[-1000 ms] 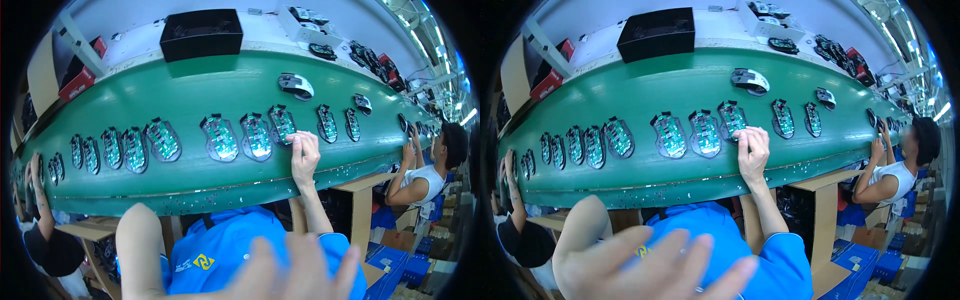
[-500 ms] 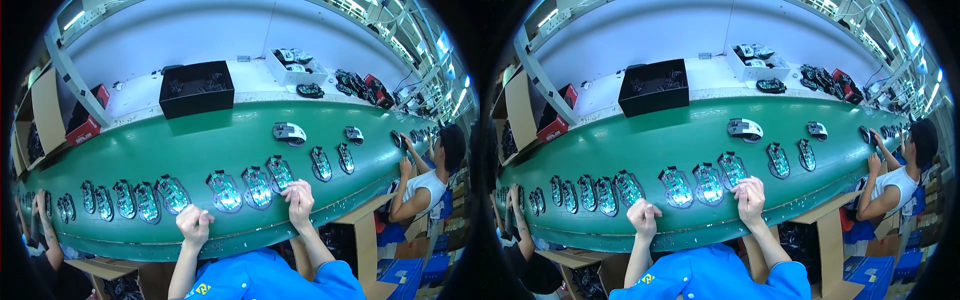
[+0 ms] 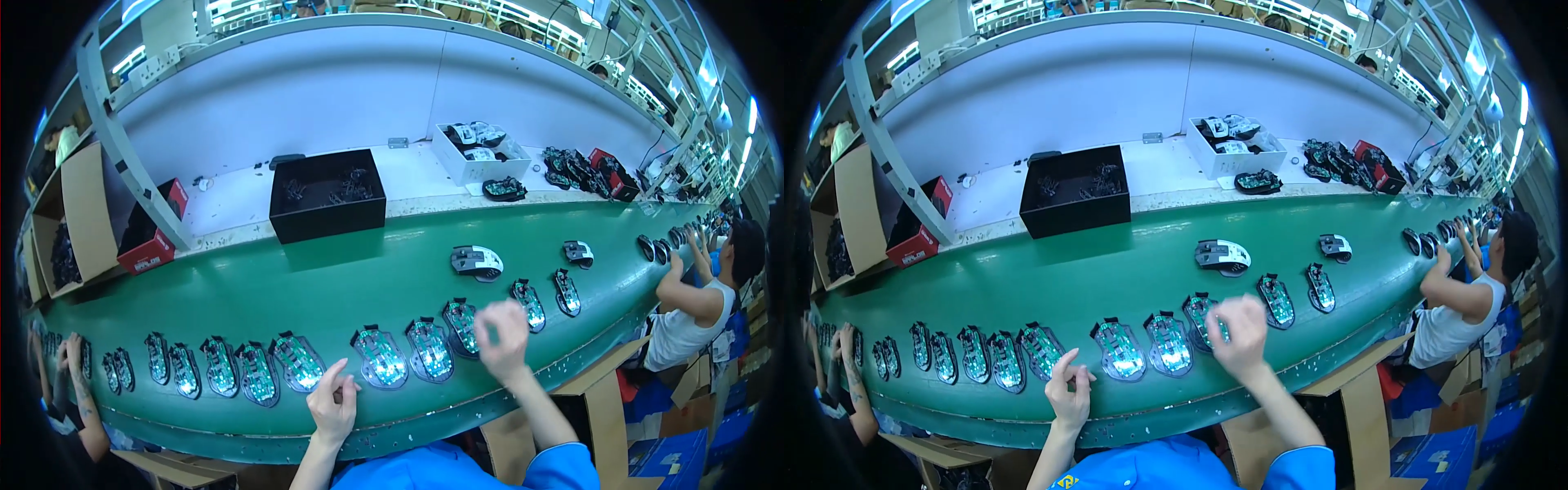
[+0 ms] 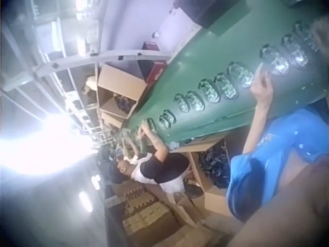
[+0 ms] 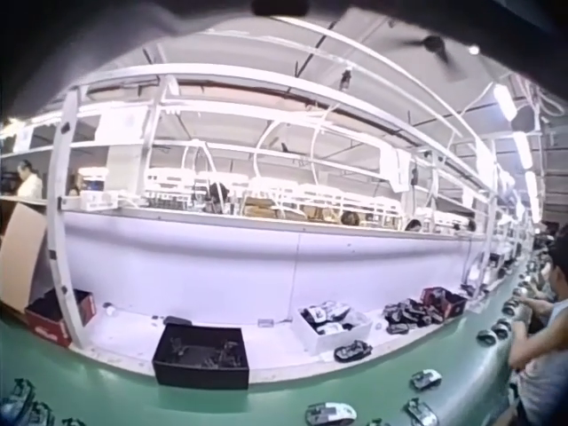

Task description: The person assembles computer mouse covers by taking shells and components from boxes, snapping buttons and side pieces into each shell by hand, and placing the assembled covers onto mouse bases on the conveyor belt.

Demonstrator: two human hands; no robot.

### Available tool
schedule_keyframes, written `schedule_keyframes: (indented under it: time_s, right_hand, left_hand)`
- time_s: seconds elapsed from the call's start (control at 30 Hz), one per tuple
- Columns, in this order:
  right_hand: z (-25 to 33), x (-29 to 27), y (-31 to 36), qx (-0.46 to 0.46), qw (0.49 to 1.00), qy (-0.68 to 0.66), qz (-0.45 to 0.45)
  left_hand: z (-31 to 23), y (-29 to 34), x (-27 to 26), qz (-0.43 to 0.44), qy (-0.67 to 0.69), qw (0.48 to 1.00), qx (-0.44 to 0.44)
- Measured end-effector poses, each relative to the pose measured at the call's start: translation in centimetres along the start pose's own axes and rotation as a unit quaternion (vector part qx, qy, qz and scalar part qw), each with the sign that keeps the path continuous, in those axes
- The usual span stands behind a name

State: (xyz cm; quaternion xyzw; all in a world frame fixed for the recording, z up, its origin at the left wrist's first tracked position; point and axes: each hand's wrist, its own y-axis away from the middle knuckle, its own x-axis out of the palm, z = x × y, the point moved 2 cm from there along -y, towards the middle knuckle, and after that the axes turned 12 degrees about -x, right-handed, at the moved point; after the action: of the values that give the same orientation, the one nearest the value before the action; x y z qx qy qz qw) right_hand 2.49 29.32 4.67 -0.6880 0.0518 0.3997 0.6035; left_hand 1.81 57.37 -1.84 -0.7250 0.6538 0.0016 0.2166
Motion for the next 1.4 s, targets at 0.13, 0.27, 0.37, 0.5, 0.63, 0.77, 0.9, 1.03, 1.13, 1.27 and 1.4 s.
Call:
schedule_keyframes:
  time_s: [0.13, 0.27, 0.37, 0.5, 0.63, 0.77, 0.9, 1.03, 1.13, 1.27, 1.4]
  right_hand:
    - [-9.3, 1.9, -9.7, 0.089, 0.988, 0.044, -0.122]
    - [-26.6, 7.4, -13.4, 0.300, 0.949, 0.016, -0.099]
    - [-34.7, 11.8, -13.2, 0.355, 0.920, 0.158, -0.044]
    - [-36.3, 14.4, -14.6, 0.443, 0.863, 0.241, 0.018]
    - [-38.1, 17.4, -16.2, 0.476, 0.845, 0.216, 0.116]
    - [-37.8, 20.0, -16.9, 0.499, 0.835, 0.225, 0.066]
    - [-38.5, 17.5, -16.7, 0.509, 0.833, 0.216, -0.016]
    - [-38.5, 14.8, -17.9, 0.506, 0.829, 0.221, -0.093]
    - [-37.3, 13.0, -18.8, 0.365, 0.868, 0.279, -0.189]
    - [-34.3, 11.3, -18.2, 0.224, 0.919, 0.161, -0.280]
    - [-19.1, 9.4, -20.0, 0.114, 0.959, -0.060, -0.252]
  left_hand:
    - [0.2, -0.2, -0.5, -0.031, -0.025, 0.999, 0.001]
    - [1.4, -0.2, -0.8, -0.090, -0.044, 0.995, -0.013]
    - [3.0, 0.1, -1.8, -0.142, -0.048, 0.988, -0.040]
    - [2.1, -0.1, -1.9, -0.127, -0.095, 0.986, -0.059]
    - [2.4, 0.2, -1.7, -0.162, -0.113, 0.973, -0.117]
    - [2.1, 1.0, -2.5, -0.163, -0.159, 0.963, -0.147]
    - [3.1, 0.4, -1.2, -0.144, -0.166, 0.966, -0.136]
    - [3.4, -0.6, -0.7, -0.135, -0.131, 0.974, -0.125]
    - [3.3, -0.2, -1.2, -0.128, -0.116, 0.977, -0.129]
    - [3.4, 0.2, -1.3, -0.104, -0.137, 0.981, -0.087]
    - [3.5, 1.0, -1.9, -0.117, -0.067, 0.990, -0.047]
